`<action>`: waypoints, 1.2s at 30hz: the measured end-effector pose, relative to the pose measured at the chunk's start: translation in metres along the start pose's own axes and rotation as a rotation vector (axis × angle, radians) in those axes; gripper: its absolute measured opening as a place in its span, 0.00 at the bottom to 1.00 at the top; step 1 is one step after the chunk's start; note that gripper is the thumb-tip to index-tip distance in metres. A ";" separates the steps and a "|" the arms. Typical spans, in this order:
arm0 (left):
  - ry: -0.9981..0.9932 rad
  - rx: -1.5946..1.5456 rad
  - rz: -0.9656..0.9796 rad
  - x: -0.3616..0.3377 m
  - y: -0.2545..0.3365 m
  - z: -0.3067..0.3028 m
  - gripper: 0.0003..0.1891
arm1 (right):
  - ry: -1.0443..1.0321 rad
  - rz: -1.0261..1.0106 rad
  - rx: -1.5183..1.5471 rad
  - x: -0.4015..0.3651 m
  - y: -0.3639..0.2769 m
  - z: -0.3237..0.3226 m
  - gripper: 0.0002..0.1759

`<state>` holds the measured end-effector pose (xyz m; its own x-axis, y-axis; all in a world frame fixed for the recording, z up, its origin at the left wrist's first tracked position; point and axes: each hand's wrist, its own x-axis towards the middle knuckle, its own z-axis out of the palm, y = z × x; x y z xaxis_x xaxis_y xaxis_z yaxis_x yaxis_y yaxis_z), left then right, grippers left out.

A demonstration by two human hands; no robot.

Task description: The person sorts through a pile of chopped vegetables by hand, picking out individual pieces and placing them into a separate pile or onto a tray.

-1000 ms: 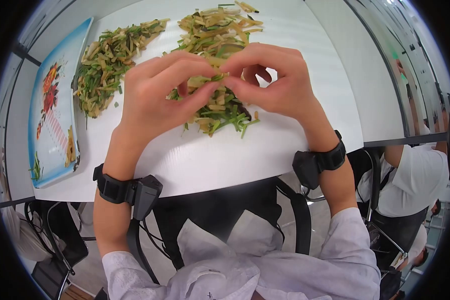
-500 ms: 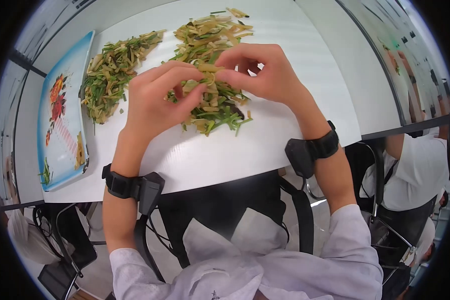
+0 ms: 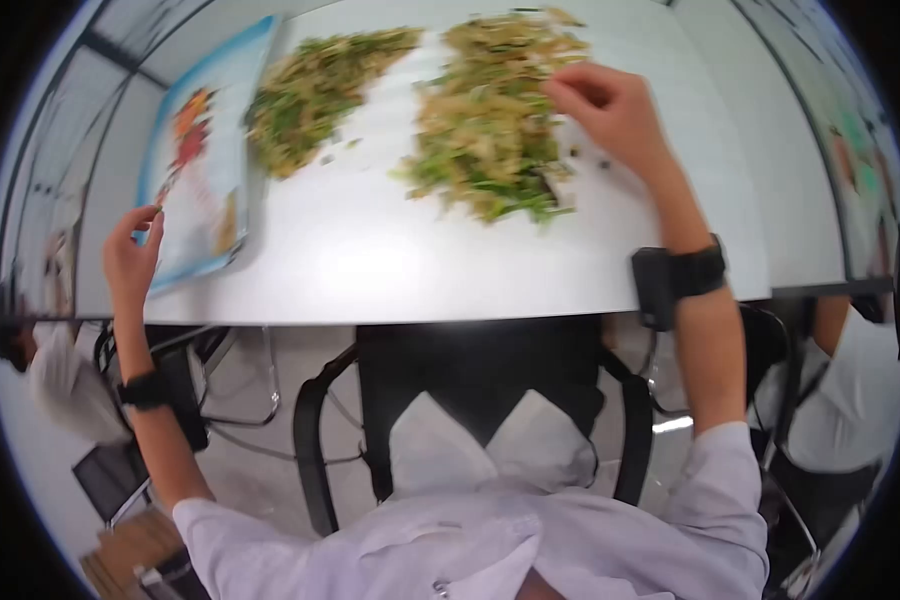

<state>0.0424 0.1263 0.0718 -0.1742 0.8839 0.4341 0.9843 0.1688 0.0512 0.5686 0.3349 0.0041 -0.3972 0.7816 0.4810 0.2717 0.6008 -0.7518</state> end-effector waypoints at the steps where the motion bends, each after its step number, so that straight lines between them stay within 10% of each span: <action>1: 0.001 0.041 -0.018 -0.012 -0.029 -0.010 0.09 | 0.000 -0.037 0.038 0.000 0.002 0.000 0.10; 8: -0.142 0.241 -0.311 -0.043 -0.098 -0.007 0.14 | 0.006 -0.015 0.064 -0.003 -0.003 -0.001 0.10; 13: -0.165 0.456 -0.497 -0.003 0.002 -0.016 0.17 | 0.052 0.038 0.017 -0.003 0.004 -0.004 0.11; 21: -0.163 0.352 -0.307 -0.003 -0.092 0.011 0.13 | 0.036 0.059 -0.002 -0.003 0.001 -0.009 0.10; 31: -0.290 0.175 0.140 -0.025 -0.052 0.031 0.37 | 0.009 0.061 0.057 -0.003 -0.002 -0.003 0.09; 36: -0.278 -0.018 0.197 -0.009 -0.058 0.042 0.29 | 0.035 0.029 -0.004 -0.003 0.006 -0.003 0.10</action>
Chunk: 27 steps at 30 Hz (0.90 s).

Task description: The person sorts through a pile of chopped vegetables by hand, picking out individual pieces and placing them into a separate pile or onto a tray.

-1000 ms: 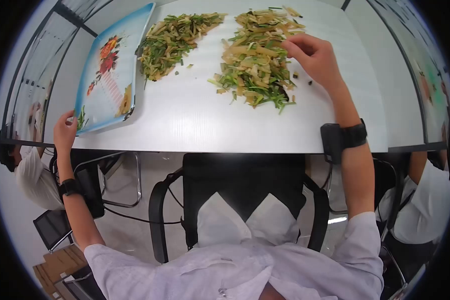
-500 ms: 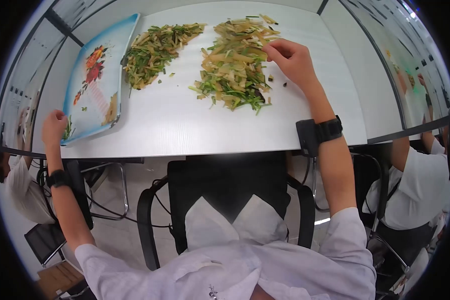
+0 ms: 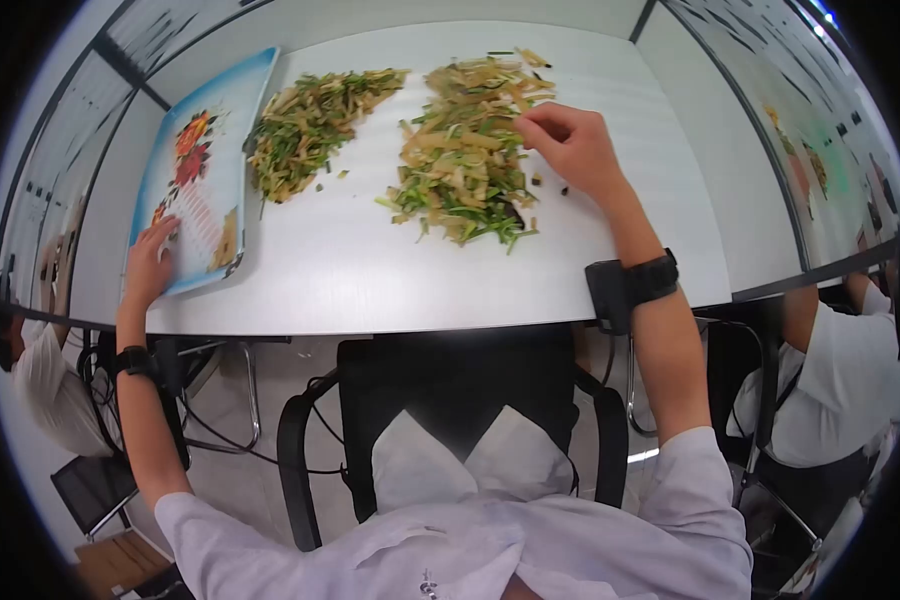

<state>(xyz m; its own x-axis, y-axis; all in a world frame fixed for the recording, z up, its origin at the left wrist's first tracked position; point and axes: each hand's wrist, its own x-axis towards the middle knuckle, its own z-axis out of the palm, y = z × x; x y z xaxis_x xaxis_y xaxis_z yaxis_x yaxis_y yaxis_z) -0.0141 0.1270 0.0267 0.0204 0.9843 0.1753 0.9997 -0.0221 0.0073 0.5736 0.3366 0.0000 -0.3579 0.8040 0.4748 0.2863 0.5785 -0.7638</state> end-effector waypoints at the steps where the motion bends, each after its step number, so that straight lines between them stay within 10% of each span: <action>1: 0.021 0.034 -0.002 0.001 -0.002 -0.002 0.24 | 0.008 0.003 -0.011 0.001 -0.002 -0.001 0.10; 7: 0.009 0.096 -0.051 -0.015 0.017 -0.021 0.07 | -0.041 0.043 -0.005 -0.001 -0.012 0.000 0.11; 15: 0.104 -0.229 -0.274 -0.011 0.038 -0.018 0.07 | -0.075 0.069 -0.064 -0.001 -0.022 -0.004 0.10; 27: 0.178 0.301 -0.325 -0.029 -0.014 -0.007 0.08 | -0.094 0.034 -0.078 -0.001 -0.018 -0.005 0.08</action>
<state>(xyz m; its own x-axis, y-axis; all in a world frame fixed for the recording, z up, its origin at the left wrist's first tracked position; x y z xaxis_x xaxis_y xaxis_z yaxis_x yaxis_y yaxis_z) -0.0287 0.0977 0.0288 -0.2698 0.8858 0.3776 0.9132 0.3597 -0.1913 0.5728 0.3262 0.0155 -0.4279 0.8088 0.4034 0.3663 0.5632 -0.7407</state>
